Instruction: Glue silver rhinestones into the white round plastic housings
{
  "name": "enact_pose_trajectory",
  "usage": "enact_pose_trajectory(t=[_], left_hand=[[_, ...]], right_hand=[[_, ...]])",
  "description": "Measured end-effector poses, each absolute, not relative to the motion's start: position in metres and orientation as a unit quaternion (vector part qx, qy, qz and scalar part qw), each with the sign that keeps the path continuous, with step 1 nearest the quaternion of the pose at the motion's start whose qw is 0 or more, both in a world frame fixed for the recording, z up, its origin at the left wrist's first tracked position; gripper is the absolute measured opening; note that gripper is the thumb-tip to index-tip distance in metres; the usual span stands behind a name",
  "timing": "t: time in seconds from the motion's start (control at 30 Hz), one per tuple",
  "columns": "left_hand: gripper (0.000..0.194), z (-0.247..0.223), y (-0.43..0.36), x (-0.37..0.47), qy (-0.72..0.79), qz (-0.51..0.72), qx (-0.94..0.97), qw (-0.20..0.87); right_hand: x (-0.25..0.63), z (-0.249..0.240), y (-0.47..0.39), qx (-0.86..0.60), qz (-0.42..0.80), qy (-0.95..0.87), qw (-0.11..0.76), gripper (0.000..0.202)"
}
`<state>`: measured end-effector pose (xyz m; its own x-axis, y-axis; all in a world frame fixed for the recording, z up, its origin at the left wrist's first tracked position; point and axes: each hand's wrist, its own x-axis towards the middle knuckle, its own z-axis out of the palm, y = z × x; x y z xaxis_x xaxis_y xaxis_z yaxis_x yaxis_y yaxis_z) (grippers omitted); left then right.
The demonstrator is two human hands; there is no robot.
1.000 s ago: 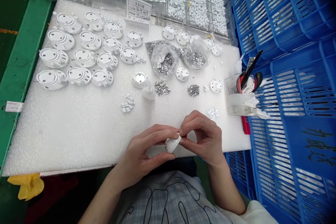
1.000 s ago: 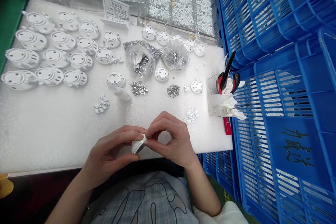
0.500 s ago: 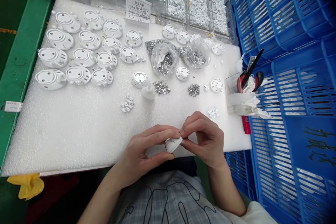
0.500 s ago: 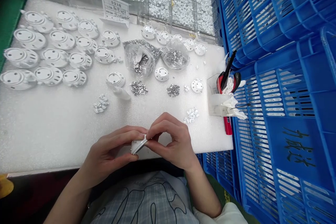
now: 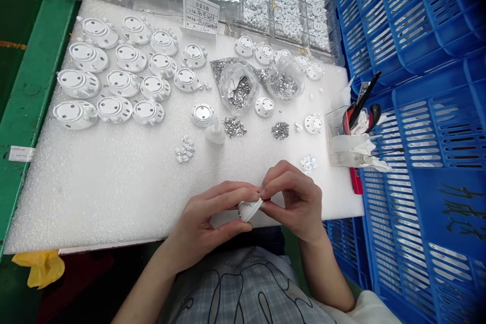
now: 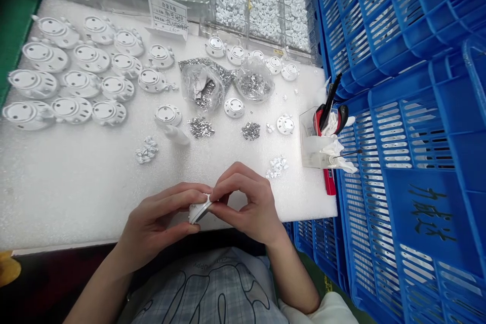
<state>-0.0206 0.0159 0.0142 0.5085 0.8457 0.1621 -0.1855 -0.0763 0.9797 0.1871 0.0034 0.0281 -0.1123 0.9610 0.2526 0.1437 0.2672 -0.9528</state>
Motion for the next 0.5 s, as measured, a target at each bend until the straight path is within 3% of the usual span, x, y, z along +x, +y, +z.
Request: enact_pose_trajectory(t=[0.5], left_hand=[[0.050, 0.0188, 0.0139, -0.0207, 0.302, 0.405, 0.585, 0.635]], right_hand=[[0.1880, 0.0256, 0.0042, -0.438, 0.418, -0.612, 0.509, 0.022]])
